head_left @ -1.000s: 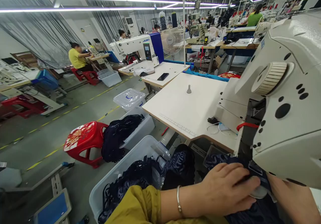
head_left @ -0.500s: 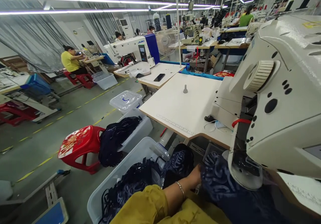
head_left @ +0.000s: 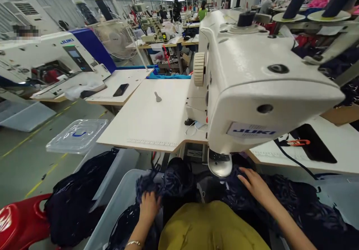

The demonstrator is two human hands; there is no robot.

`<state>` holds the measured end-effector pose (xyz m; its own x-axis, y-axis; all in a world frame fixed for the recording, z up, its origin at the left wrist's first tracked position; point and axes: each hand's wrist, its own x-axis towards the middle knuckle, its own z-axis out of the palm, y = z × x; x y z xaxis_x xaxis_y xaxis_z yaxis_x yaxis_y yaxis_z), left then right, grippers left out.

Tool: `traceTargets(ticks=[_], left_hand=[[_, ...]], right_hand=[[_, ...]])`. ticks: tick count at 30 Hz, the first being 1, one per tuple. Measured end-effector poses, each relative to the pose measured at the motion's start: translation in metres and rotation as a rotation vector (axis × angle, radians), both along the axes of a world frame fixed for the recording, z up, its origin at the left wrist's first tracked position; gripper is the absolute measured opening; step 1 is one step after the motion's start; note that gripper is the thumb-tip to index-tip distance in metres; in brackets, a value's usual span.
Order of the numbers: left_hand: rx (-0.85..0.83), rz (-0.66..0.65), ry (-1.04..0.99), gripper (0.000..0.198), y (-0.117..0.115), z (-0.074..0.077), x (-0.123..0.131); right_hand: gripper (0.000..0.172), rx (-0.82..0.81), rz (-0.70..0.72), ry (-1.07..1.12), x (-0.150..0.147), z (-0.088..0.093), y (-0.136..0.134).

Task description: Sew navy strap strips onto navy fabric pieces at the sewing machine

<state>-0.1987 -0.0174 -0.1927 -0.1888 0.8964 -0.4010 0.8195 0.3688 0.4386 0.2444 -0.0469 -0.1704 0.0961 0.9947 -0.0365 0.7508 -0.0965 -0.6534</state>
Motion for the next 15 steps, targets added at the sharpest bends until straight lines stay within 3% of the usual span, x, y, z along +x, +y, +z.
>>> traceTargets(ticks=[3,5,7,10,15], left_hand=[[-0.255,-0.07,0.054,0.034,-0.021,-0.005,0.006],[-0.357,-0.1,0.017,0.035,-0.019,-0.002,0.013],[-0.41,-0.118,-0.107,0.035,-0.008,0.008,0.026],[-0.471,-0.13,-0.471,0.031,0.005,0.026,0.063],[-0.694,-0.063,-1.32,0.059,-0.008,0.045,0.153]], right_hand=[[0.055,0.04,-0.024,-0.071,-0.004,-0.04,-0.006],[0.054,0.05,-0.006,-0.09,-0.005,-0.049,-0.009],[0.051,0.064,0.02,-0.086,-0.004,-0.044,-0.008],[0.041,0.101,0.067,-0.041,-0.005,-0.015,-0.003],[0.023,0.13,0.236,0.074,-0.026,0.065,-0.015]])
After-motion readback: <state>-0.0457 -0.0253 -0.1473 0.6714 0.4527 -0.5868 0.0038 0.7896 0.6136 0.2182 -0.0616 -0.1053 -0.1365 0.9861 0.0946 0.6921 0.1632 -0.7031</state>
